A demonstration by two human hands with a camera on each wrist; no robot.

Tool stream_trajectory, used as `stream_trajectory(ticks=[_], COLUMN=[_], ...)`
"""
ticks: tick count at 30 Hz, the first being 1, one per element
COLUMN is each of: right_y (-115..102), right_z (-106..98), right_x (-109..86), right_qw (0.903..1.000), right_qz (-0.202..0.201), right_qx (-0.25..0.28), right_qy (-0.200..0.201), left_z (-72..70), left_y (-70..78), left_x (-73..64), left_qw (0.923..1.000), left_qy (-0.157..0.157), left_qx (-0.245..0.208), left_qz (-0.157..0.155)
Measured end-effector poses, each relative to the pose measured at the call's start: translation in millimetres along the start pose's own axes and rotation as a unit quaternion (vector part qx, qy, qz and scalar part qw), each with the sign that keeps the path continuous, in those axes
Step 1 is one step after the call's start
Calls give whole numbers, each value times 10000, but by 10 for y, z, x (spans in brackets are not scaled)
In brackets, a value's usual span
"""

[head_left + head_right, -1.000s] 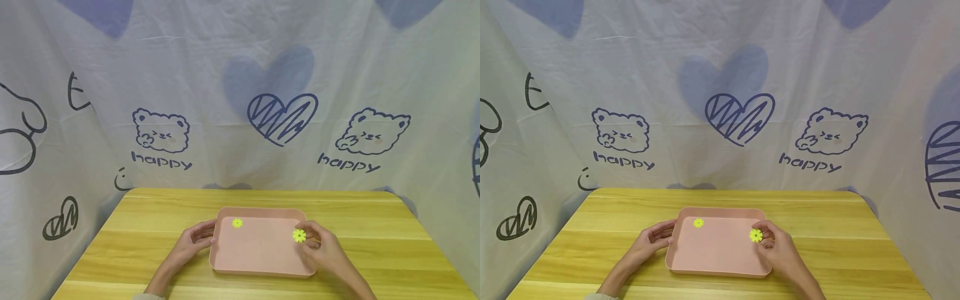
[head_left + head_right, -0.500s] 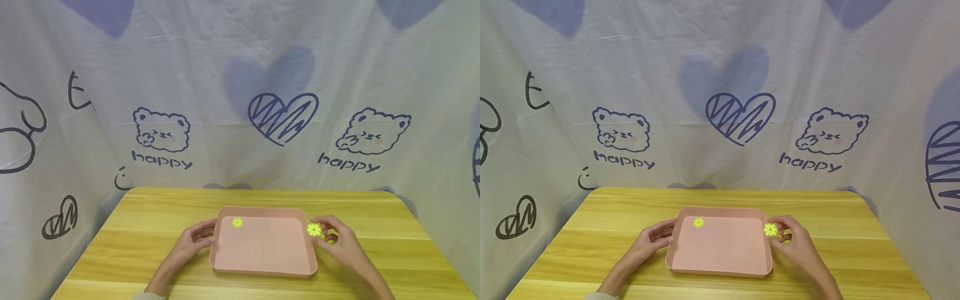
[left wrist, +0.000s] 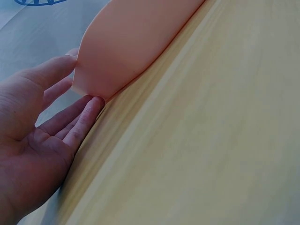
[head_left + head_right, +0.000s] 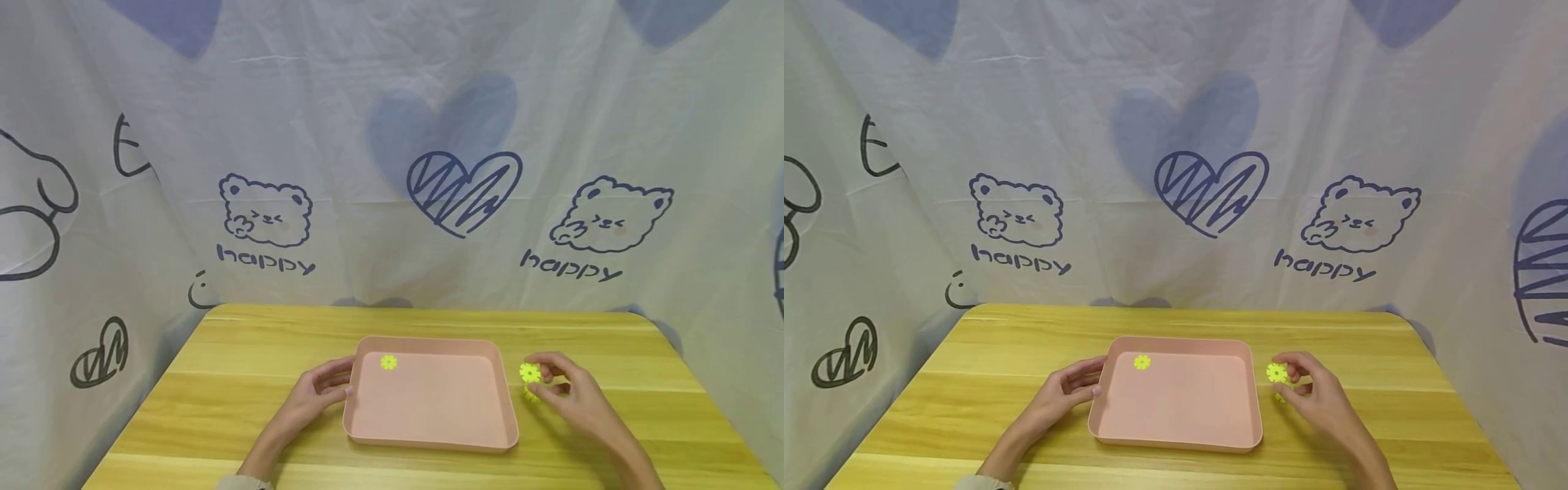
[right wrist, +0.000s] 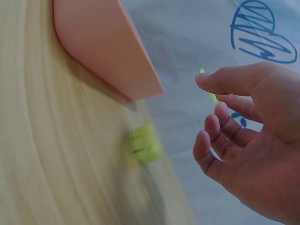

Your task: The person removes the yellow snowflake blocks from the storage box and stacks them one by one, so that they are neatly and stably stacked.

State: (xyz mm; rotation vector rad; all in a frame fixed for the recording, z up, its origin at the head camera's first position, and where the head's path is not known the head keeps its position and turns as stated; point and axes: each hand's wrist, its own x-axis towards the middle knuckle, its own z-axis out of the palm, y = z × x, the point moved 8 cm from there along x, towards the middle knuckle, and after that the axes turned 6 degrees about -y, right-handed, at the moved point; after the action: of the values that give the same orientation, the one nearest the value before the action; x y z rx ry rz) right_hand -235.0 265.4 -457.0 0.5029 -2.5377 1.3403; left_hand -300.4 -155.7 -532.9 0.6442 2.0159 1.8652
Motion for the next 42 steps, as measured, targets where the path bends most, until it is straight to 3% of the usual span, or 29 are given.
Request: stream_trajectory(ticks=[19, 30, 42], right_y=[419, 526, 503], right_z=[5, 71, 81], right_x=[-76, -123, -117], right_qw=[9938, 9913, 9964], right_qz=[1051, 1200, 759], right_qx=[48, 170, 94], right_qy=[-362, -508, -354], left_z=[10, 17, 12], left_y=[14, 14, 9], left_x=[-20, -18, -10], left_qw=[9999, 10000, 10000], left_qy=[-27, -44, -42], left_qx=[-77, -67, -49], left_qz=[-70, -36, -8])
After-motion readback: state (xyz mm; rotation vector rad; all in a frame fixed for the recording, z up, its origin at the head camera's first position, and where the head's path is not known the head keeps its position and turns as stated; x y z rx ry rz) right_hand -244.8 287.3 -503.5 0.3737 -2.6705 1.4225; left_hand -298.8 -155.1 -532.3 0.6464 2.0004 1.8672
